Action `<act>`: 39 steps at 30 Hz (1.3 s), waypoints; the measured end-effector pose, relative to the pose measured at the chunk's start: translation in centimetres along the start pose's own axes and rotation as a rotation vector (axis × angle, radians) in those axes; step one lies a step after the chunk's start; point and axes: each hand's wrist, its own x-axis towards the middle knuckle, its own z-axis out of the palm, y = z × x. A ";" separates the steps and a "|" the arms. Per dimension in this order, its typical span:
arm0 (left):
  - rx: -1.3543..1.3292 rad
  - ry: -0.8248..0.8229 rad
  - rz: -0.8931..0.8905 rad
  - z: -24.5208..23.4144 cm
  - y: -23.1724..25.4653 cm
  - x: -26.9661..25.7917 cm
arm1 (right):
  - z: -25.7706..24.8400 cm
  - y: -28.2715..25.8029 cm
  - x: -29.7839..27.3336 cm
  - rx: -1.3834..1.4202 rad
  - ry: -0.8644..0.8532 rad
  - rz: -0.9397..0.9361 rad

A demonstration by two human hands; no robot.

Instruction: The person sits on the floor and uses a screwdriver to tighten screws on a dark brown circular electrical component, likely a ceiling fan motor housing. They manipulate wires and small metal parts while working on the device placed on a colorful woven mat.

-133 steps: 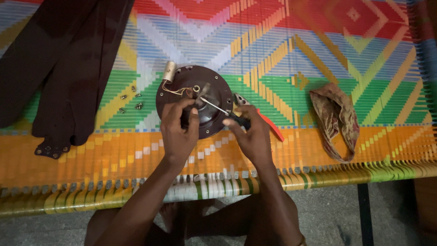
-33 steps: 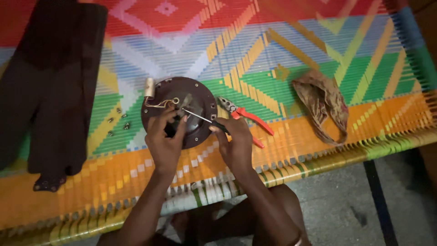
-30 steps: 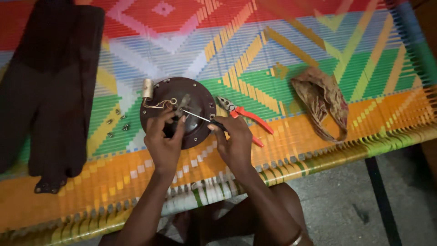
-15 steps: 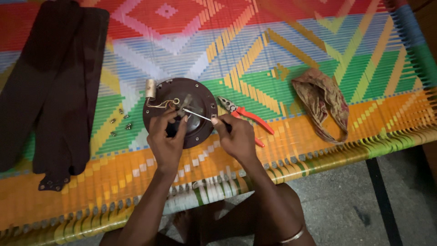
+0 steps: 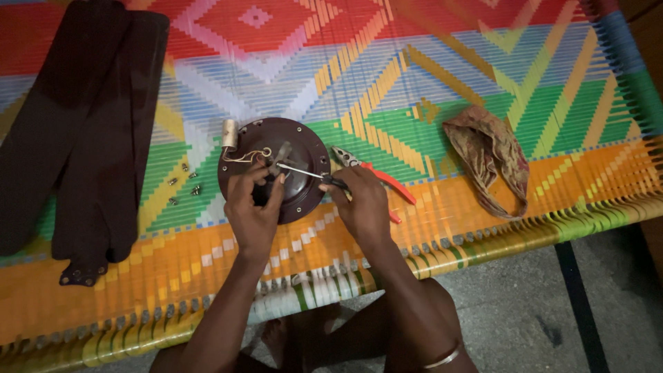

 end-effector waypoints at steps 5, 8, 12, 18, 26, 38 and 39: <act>-0.011 0.011 -0.003 0.1 -0.5 0.0 | 0.3 -0.8 -0.2 -0.176 0.136 -0.151; -0.020 0.009 -0.010 0.1 -0.6 -0.1 | 0.4 -0.9 -0.6 -0.165 0.168 -0.182; 0.000 0.004 0.019 0.0 -0.6 0.0 | 0.6 -0.4 -0.2 -0.173 0.043 0.002; -0.015 0.020 0.013 -0.1 -0.3 0.1 | 0.1 -0.2 0.5 -0.079 -0.096 0.076; -0.065 0.047 -0.011 0.0 -0.3 0.0 | 0.2 -1.0 -1.3 0.145 -0.065 0.081; -0.168 -0.009 -0.079 -0.2 -0.8 0.1 | 1.2 -2.4 -2.3 -0.070 0.068 0.074; -0.163 -0.013 -0.078 -0.3 -0.8 0.1 | 1.4 -2.6 -2.3 -0.083 0.079 0.066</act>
